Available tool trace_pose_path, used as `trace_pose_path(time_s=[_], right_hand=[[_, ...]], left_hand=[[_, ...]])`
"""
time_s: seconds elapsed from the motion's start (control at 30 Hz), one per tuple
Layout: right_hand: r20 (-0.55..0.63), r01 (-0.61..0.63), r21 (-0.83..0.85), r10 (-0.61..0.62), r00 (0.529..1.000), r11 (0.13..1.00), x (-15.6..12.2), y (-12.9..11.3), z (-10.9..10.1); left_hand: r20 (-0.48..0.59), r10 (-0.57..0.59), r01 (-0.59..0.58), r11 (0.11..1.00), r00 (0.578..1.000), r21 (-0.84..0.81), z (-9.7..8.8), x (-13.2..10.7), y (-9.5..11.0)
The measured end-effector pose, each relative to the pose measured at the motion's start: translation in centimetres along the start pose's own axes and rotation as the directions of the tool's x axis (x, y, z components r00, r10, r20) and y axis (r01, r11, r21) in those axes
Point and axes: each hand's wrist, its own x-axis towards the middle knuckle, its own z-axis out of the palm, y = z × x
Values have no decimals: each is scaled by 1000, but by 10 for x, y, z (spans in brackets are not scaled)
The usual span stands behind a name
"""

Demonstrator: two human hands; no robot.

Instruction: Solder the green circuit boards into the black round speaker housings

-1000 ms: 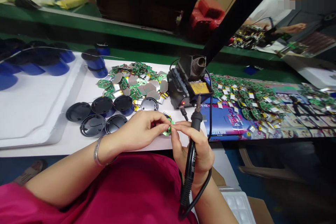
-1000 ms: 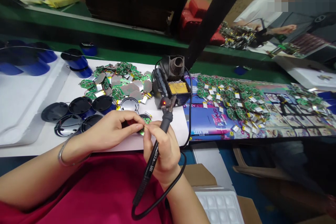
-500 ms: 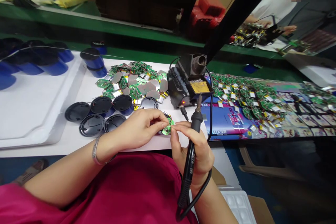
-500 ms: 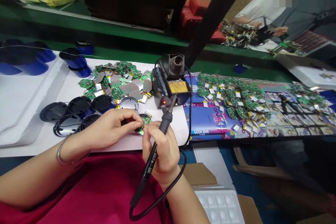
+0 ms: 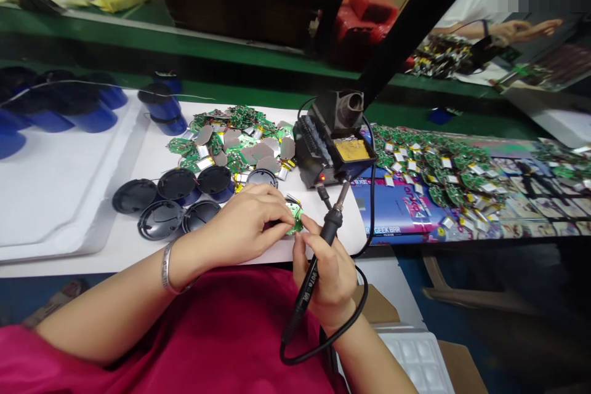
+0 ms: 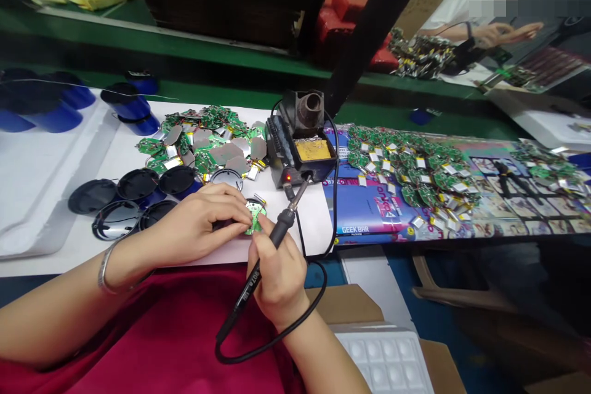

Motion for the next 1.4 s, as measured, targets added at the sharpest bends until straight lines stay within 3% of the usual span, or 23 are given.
trace_pose_path(time_s=[0.3,0.57,0.87,1.0,1.17,1.4], right_hand=[[32,47,82,-50,998,996,0,10,1],[35,74,49,-76,997,996,4,6,-2],[5,66,32,-66,998,997,3,1,-2],[6,17,59,-18,1000,998,3,-5,2],[-23,-39,77,41,999,996,-2,-1,5],[-34,15,104,-11,999,994,0,9,5]], left_hand=[[-85,23,-22,1000,996,20,6,-4,-2],[-61,-9,11,1000,998,29,5,-5,-2],[-113,5,0,999,994,43,8,-11,-4],[-120,-17,22,999,993,42,8,-12,-4],[-125,27,-29,999,992,-19,8,-14,-1],[-187,40,-50,998,982,-48,12,-10,2]])
